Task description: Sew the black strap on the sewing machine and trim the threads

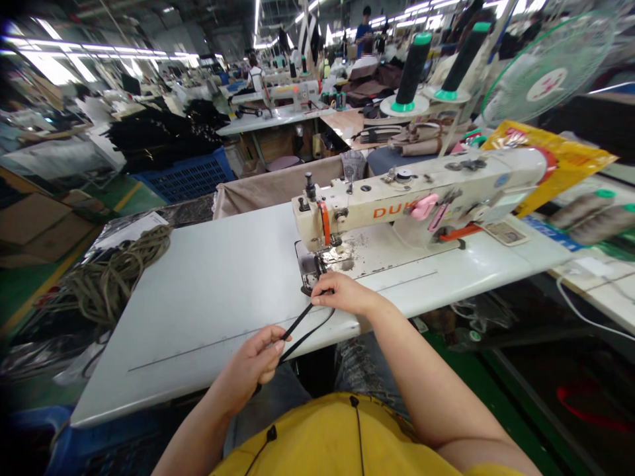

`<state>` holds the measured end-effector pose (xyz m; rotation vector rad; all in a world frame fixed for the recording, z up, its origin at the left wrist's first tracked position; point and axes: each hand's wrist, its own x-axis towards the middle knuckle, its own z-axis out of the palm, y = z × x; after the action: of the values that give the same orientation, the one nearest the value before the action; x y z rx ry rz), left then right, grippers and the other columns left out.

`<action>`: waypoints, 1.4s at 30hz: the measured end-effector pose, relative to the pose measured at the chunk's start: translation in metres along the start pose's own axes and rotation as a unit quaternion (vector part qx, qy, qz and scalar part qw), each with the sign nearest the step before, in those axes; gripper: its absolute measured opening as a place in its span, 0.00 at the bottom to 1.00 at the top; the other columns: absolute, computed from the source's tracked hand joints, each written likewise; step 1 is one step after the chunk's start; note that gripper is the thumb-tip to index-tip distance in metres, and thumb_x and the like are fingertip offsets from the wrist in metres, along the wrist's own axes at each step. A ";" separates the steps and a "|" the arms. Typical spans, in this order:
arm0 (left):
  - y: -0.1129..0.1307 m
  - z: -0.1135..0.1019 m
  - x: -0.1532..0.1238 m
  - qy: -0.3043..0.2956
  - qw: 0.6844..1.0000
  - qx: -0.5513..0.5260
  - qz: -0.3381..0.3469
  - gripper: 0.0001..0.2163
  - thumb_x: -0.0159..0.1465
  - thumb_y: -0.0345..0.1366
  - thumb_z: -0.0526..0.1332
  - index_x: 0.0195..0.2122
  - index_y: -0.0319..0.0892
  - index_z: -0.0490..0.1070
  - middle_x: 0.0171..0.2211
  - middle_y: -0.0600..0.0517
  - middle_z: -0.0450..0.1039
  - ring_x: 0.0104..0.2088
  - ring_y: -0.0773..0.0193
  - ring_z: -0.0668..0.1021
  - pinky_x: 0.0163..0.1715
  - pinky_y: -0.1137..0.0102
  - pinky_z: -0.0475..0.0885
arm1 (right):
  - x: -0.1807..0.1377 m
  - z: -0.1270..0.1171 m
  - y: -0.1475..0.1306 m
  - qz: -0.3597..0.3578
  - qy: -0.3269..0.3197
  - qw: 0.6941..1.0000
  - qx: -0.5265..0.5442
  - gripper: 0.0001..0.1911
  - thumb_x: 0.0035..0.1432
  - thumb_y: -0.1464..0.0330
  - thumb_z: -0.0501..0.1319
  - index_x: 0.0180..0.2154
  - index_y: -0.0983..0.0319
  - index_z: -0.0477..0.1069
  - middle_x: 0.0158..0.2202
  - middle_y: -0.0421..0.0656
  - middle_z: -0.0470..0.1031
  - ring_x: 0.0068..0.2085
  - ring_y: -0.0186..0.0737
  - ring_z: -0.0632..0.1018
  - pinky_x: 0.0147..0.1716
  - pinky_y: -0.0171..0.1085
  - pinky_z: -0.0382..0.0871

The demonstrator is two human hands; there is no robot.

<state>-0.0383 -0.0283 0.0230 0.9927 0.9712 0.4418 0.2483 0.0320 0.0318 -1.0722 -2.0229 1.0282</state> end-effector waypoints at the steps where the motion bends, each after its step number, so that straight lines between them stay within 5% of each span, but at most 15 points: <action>1: -0.001 0.001 0.001 -0.008 1.000 -0.005 -0.004 0.24 0.61 0.57 0.68 0.44 0.41 0.68 0.22 0.65 0.48 0.18 0.76 0.49 0.18 0.76 0.44 | 0.000 0.000 0.000 0.001 0.001 1.000 -0.001 0.29 0.66 0.41 0.62 0.35 0.60 0.83 0.31 0.43 0.75 0.37 0.43 0.74 0.42 0.41 0.66; 14: -0.002 0.007 0.004 -0.037 0.999 0.000 -0.034 0.26 0.60 0.56 0.68 0.47 0.41 0.67 0.27 0.62 0.57 0.17 0.79 0.51 0.17 0.76 0.43 | 0.000 0.003 0.010 0.002 0.005 1.000 0.003 0.29 0.67 0.43 0.61 0.32 0.61 0.82 0.31 0.44 0.75 0.37 0.44 0.75 0.41 0.42 0.66; 25: -0.004 0.013 0.005 -0.063 0.997 -0.017 -0.032 0.30 0.60 0.58 0.69 0.54 0.43 0.65 0.30 0.59 0.63 0.18 0.79 0.53 0.17 0.76 0.44 | -0.003 0.005 0.011 0.000 0.040 0.999 -0.009 0.19 0.68 0.53 0.65 0.34 0.60 0.82 0.33 0.44 0.75 0.40 0.44 0.75 0.45 0.43 0.67; 30: 0.000 0.027 0.010 -0.088 0.995 0.048 0.027 0.24 0.66 0.59 0.63 0.43 0.39 0.72 0.35 0.50 0.73 0.28 0.69 0.72 0.29 0.71 0.68 | -0.018 0.010 -0.009 -0.022 0.096 0.995 0.004 0.11 0.67 0.58 0.66 0.42 0.58 0.81 0.46 0.47 0.75 0.48 0.47 0.75 0.50 0.46 0.69; 33: 0.007 0.037 0.016 -0.116 0.984 0.119 0.059 0.21 0.69 0.56 0.61 0.41 0.39 0.75 0.39 0.46 0.78 0.42 0.58 0.78 0.48 0.63 0.71 | -0.038 0.017 -0.022 0.014 0.189 0.982 0.023 0.16 0.65 0.58 0.67 0.50 0.57 0.76 0.48 0.47 0.73 0.47 0.46 0.74 0.46 0.43 0.71; 36: 0.013 0.047 0.023 -0.155 0.978 0.117 0.071 0.19 0.70 0.53 0.62 0.48 0.41 0.75 0.45 0.46 0.79 0.50 0.55 0.77 0.55 0.61 0.68 | -0.066 0.026 -0.031 0.092 0.249 0.961 0.077 0.15 0.66 0.56 0.65 0.46 0.59 0.73 0.38 0.43 0.74 0.39 0.42 0.74 0.39 0.39 0.70; 39: 0.017 0.057 0.033 -0.171 0.976 0.114 0.074 0.18 0.69 0.50 0.64 0.51 0.42 0.76 0.44 0.47 0.78 0.48 0.56 0.77 0.54 0.62 0.68 | -0.095 0.034 -0.034 0.183 0.239 0.939 0.169 0.18 0.70 0.52 0.59 0.37 0.60 0.72 0.29 0.39 0.72 0.30 0.38 0.72 0.34 0.38 0.68; 42: 0.019 0.070 0.045 -0.174 0.972 0.107 0.115 0.14 0.66 0.47 0.68 0.44 0.42 0.82 0.44 0.47 0.74 0.48 0.56 0.76 0.53 0.63 0.68 | -0.118 0.046 -0.037 0.216 0.195 0.928 0.232 0.18 0.69 0.55 0.59 0.36 0.61 0.75 0.31 0.41 0.76 0.33 0.40 0.74 0.37 0.39 0.70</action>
<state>0.0463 -0.0220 0.0319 1.3352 0.5965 0.3419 0.2543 -0.0987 0.0212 -1.3507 -1.1696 1.3056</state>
